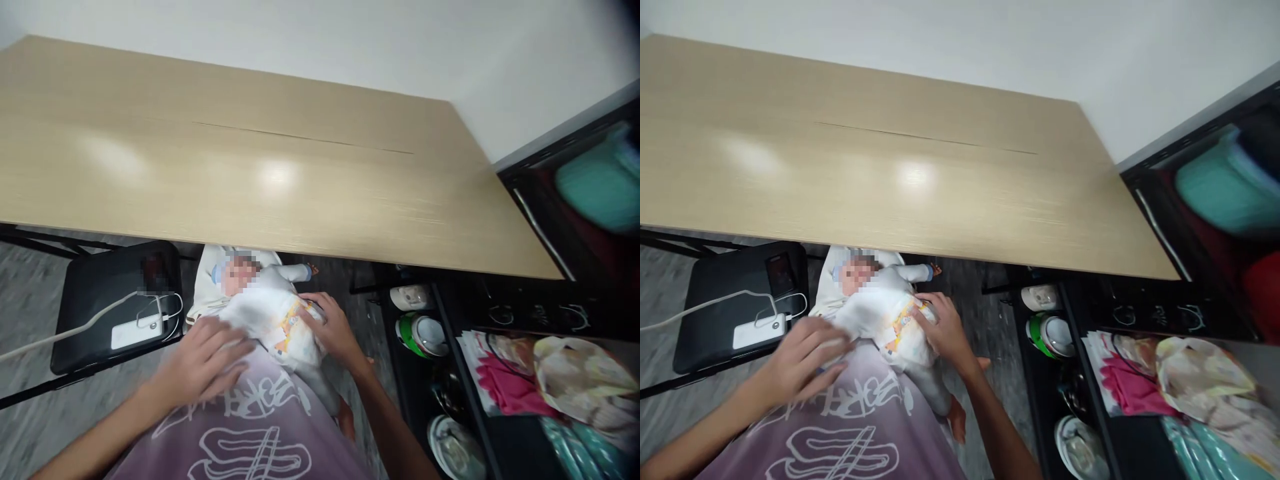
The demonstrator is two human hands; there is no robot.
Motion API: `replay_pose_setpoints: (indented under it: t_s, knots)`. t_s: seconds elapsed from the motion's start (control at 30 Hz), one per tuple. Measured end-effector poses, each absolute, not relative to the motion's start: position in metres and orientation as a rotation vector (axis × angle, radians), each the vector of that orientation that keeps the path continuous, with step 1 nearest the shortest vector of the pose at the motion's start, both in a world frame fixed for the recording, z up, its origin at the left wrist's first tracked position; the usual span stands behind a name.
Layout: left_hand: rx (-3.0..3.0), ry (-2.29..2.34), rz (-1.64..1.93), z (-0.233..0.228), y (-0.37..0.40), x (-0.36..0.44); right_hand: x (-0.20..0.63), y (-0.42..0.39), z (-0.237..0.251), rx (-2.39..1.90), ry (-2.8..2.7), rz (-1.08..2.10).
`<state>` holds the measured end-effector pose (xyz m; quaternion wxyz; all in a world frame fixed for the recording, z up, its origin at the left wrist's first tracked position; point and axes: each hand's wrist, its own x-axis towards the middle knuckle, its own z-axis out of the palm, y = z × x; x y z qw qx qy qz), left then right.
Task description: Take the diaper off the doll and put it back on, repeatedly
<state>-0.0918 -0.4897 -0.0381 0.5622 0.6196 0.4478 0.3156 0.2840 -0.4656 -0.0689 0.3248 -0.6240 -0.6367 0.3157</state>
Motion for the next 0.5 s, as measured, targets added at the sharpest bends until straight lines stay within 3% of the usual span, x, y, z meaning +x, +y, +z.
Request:
replay_pose_setpoints:
  t_s: [0.17, 0.4, 0.5]
  knots:
    - [2.394, 0.684, 0.523, -0.029, -0.415, 0.002, 0.288, -0.45, -0.056, -1.593, -1.673, 0.842]
    - [2.432, 0.567, 0.516, -0.033, -0.41, -0.001, 0.308, -0.42, -0.074, -1.741, -1.596, 0.651]
    - [2.354, 0.563, 0.553, -0.029, -0.412, 0.0, 0.304, -0.424, -0.061, -1.587, -1.736, 0.653]
